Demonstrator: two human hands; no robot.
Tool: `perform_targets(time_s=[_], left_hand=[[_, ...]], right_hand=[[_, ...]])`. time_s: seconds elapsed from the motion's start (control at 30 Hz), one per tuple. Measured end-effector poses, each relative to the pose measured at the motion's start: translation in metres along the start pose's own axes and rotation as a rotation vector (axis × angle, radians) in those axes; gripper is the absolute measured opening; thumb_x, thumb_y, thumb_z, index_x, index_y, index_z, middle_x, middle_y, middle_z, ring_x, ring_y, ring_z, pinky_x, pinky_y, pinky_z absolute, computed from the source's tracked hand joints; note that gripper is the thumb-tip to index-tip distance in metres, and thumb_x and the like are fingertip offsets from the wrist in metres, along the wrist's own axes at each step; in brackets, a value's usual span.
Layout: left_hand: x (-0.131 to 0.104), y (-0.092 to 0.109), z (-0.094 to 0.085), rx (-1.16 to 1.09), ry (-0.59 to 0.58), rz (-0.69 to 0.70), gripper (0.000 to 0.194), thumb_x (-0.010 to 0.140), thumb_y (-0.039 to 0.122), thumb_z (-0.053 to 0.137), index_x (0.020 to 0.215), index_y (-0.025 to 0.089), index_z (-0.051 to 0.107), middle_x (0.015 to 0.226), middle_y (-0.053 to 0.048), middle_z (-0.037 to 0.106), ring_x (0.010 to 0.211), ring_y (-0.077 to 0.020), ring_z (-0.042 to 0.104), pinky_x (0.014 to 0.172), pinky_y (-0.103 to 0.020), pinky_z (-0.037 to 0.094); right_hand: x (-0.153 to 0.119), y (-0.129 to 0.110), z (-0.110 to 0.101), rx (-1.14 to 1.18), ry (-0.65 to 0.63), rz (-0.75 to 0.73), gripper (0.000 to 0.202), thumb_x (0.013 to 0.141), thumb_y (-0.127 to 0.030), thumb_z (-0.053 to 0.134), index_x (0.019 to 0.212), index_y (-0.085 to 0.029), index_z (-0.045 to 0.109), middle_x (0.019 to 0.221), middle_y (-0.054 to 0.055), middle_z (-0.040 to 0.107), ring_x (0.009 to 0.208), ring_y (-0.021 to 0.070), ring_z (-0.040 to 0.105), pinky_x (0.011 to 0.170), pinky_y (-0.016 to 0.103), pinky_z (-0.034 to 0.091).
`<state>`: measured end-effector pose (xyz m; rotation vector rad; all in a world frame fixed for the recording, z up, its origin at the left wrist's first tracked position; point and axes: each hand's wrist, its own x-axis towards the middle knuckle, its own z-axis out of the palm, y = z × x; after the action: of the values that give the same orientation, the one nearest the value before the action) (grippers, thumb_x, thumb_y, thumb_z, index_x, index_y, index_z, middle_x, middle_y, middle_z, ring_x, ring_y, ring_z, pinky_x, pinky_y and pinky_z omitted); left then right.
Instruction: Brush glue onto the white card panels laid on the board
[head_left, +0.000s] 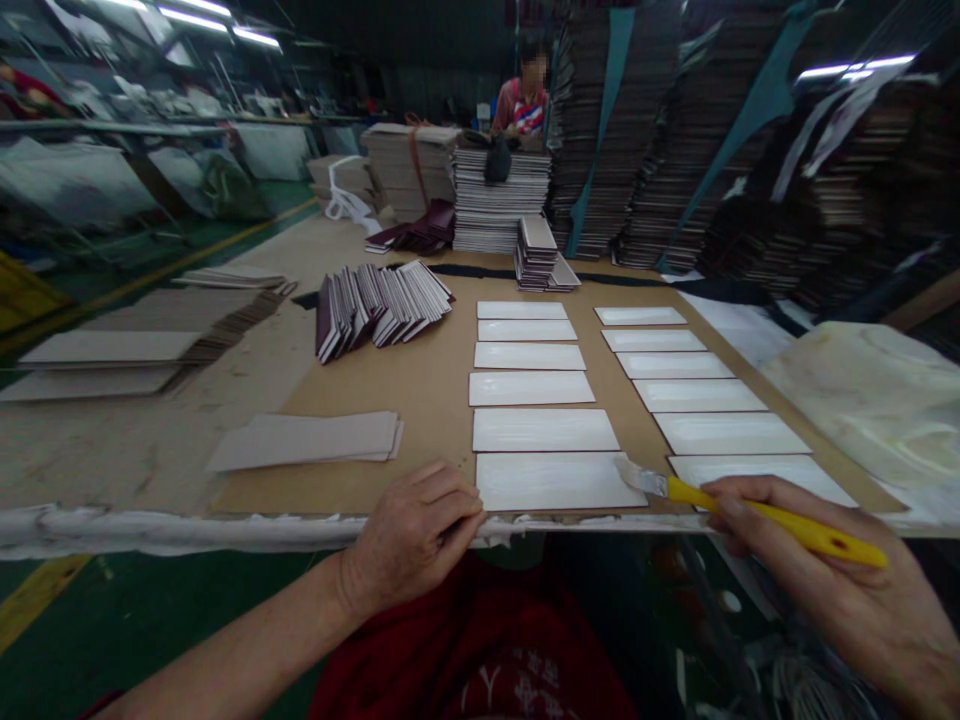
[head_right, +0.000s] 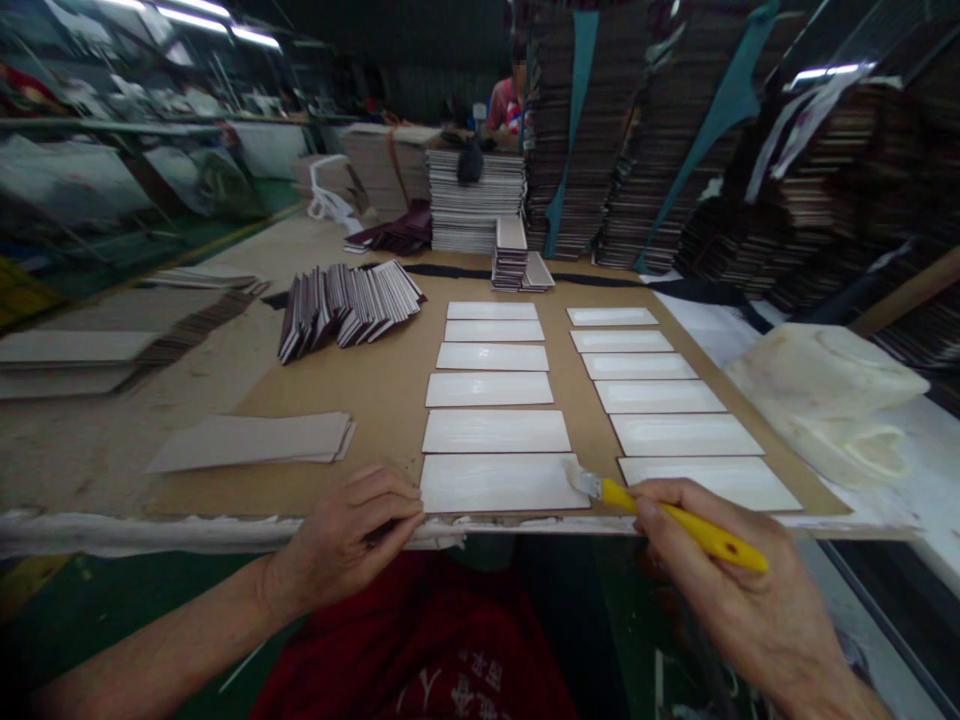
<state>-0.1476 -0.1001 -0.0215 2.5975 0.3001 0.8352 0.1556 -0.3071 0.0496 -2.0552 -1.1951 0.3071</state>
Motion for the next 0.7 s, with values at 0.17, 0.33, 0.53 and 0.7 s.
perform_targets(time_s=[0.17,0.33,0.53,0.7], left_hand=[[0.0,0.001,-0.001,-0.003,0.01,0.007,0.01,0.092,0.007,0.061,0.09,0.017,0.063,0.084,-0.005,0.066,0.081,-0.0181,0.058,0.075,-0.034,0.049],[-0.001,-0.001,-0.001,0.0,0.002,-0.003,0.009,0.091,0.007,0.062,0.092,0.017,0.063,0.086,-0.006,0.066,0.083,-0.0188,0.058,0.076,-0.035,0.05],[-0.002,-0.002,0.001,-0.008,0.0,0.002,0.01,0.091,0.007,0.062,0.093,0.017,0.063,0.086,-0.006,0.066,0.083,-0.0186,0.058,0.075,-0.034,0.05],[-0.001,0.0,0.0,-0.005,0.011,0.016,0.01,0.091,0.006,0.062,0.091,0.016,0.062,0.085,-0.005,0.066,0.081,-0.0183,0.058,0.075,-0.034,0.049]], right_hand=[[-0.011,-0.024,0.03,0.034,-0.005,-0.435,0.011,0.095,-0.026,0.061,0.101,-0.025,0.071,0.083,-0.002,0.074,0.065,0.0124,0.07,0.058,0.017,0.055],[-0.019,-0.051,0.072,0.158,0.021,-0.621,0.02,0.095,-0.011,0.055,0.111,-0.019,0.065,0.092,0.003,0.074,0.077,0.0116,0.071,0.069,0.018,0.057],[-0.021,-0.052,0.086,0.212,-0.004,-0.649,0.025,0.094,-0.008,0.055,0.116,-0.018,0.063,0.099,0.007,0.074,0.085,0.0134,0.072,0.074,0.02,0.058],[-0.022,-0.023,0.051,0.081,0.075,-0.461,0.014,0.095,-0.022,0.062,0.106,-0.023,0.069,0.088,0.0,0.075,0.066,0.0115,0.071,0.058,0.014,0.055]])
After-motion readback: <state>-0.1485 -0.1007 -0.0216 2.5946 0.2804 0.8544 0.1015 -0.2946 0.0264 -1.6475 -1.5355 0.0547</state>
